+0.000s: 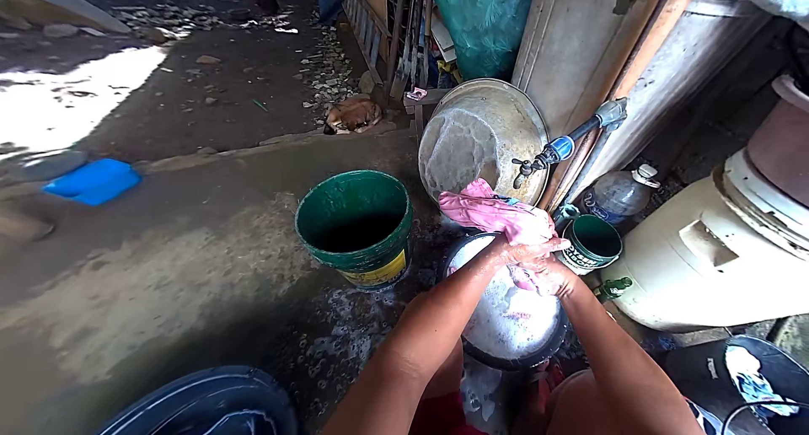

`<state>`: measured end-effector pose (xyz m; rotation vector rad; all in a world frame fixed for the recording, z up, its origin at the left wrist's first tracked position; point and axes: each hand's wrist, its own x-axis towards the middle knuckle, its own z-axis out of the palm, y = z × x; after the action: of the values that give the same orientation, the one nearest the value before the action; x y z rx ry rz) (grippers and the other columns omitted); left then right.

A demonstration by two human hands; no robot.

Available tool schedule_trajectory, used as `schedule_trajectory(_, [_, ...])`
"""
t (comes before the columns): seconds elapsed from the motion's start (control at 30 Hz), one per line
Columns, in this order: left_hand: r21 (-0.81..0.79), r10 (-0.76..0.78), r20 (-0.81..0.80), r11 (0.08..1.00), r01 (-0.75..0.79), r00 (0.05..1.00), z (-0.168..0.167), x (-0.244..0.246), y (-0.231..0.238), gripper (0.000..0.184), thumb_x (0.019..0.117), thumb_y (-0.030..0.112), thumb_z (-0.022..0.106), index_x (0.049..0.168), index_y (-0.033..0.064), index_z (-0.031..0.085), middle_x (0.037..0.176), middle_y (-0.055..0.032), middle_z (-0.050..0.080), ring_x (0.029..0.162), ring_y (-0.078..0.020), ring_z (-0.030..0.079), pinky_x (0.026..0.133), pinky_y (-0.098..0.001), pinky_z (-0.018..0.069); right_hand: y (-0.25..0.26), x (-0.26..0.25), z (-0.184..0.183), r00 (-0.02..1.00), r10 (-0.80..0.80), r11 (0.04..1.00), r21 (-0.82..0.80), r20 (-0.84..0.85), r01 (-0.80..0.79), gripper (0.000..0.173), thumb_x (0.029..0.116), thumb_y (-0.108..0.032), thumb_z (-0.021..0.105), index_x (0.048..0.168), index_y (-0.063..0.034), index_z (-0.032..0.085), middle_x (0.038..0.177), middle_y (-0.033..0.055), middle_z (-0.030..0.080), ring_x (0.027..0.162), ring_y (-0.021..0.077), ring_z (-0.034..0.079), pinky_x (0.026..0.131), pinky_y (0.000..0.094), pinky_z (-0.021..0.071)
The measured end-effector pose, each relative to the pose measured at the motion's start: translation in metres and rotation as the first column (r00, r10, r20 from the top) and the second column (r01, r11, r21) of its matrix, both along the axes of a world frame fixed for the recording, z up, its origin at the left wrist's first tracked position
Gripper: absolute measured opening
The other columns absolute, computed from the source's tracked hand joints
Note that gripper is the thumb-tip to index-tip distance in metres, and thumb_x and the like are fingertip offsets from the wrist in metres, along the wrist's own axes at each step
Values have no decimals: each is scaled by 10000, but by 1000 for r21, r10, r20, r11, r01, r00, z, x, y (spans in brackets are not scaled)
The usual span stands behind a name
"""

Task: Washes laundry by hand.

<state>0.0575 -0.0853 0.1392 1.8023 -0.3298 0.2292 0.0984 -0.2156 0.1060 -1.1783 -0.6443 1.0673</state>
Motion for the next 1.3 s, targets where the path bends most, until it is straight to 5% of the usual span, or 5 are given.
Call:
schedule_trajectory(0.27, [437, 224, 71, 869, -232, 972, -9, 5, -6, 358, 999, 285, 612, 1037, -59, 703, 996, -210, 698, 998, -264, 657, 946, -415, 487, 14, -17, 0, 856, -377, 900, -79, 354, 429, 263, 865, -104, 774, 1042, -65, 583, 650, -19, 566, 488, 68, 507, 493, 249, 479])
schedule_trajectory(0.37, [512, 354, -104, 820, -255, 929, -11, 3, -15, 386, 1034, 298, 559, 1185, -39, 670, 1182, -239, 671, 1169, -313, 620, 1045, -463, 448, 15, -17, -1, 740, -381, 851, -103, 553, 515, 575, 882, -109, 765, 1362, 53, 493, 1061, 107, 657, 872, 84, 641, 843, 272, 558])
schedule_trajectory(0.5, [439, 470, -299, 840, -318, 830, 23, -24, -34, 445, 1036, 205, 566, 1369, -89, 536, 1391, -268, 561, 1328, -317, 520, 1137, -434, 372, 18, -17, 5, 553, -146, 759, -266, 820, 595, 621, 954, -191, 691, 1443, 115, 461, 1404, 291, 568, 1343, 323, 546, 1172, 451, 395])
schedule_trajectory(0.73, [621, 501, -197, 728, -288, 842, -13, 6, -33, 377, 1080, 197, 461, 1319, -61, 598, 1340, -270, 602, 1307, -364, 547, 1124, -486, 388, 28, -18, 23, 522, 228, 500, -559, 822, 662, 496, 1048, -262, 529, 1426, 59, 527, 1410, 275, 585, 1363, 401, 537, 1124, 560, 418])
schedule_trajectory(1.3, [15, 488, -618, 792, -611, 616, -32, 15, -25, 381, 1016, 186, 597, 1306, -60, 571, 1259, -268, 603, 1152, -354, 582, 986, -516, 467, 33, -9, -5, 446, 452, 400, -623, 772, 672, 514, 1037, -424, 515, 1287, 3, 653, 1289, 248, 672, 1231, 432, 631, 966, 648, 485])
